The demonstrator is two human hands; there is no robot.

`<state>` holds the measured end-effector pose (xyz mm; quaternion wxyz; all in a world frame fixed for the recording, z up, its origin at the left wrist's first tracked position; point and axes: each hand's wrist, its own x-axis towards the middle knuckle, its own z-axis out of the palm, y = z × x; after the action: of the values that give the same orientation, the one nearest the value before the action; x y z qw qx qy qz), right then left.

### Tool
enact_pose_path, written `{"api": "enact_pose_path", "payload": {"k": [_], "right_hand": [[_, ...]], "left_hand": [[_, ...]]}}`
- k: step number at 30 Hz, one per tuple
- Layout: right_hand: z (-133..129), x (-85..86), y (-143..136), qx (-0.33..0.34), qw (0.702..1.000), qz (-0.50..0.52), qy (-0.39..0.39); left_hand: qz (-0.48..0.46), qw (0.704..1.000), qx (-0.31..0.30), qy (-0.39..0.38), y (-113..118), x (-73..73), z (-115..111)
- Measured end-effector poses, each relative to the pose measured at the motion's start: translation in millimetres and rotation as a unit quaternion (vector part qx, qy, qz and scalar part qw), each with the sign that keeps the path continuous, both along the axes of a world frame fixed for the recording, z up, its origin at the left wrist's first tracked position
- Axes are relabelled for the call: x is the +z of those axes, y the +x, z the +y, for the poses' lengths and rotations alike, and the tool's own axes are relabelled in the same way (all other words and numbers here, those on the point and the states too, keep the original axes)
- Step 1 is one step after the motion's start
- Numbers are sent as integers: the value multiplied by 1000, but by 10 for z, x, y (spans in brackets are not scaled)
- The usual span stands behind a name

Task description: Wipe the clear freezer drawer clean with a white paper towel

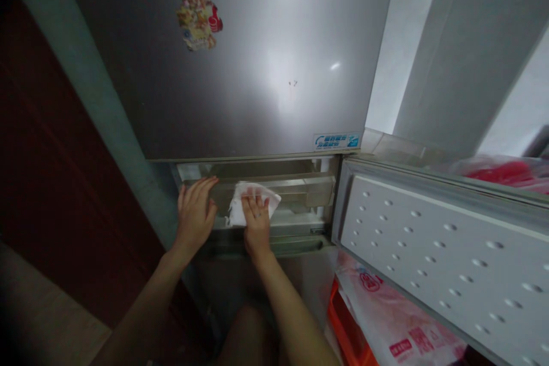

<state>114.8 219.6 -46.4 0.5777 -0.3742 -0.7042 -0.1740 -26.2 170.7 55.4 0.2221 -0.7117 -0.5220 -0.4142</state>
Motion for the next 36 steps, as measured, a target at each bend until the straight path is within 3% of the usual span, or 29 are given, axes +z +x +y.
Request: {"api": "enact_pose_path", "payload": {"k": [8, 15, 23, 27, 32, 36], "right_hand": [[-35, 122, -300, 50, 995, -79, -24], [-62, -29, -63, 61, 975, -213, -13], [-87, 92, 223, 62, 958, -281, -3], [-49, -1, 571, 41, 963, -265, -2], [-63, -197, 1089, 10, 985, -174, 11], [-150, -217, 1053, 13, 993, -115, -6]], "left_hand": [[9, 1000, -5, 7, -31, -30, 34], [3, 1000, 0, 1, -13, -17, 20], [11, 1000, 3, 6, -23, -21, 30], [18, 1000, 0, 1, -34, -21, 29], [13, 1000, -3, 1, -27, -21, 14], [10, 1000, 0, 6, -20, -24, 20]]}}
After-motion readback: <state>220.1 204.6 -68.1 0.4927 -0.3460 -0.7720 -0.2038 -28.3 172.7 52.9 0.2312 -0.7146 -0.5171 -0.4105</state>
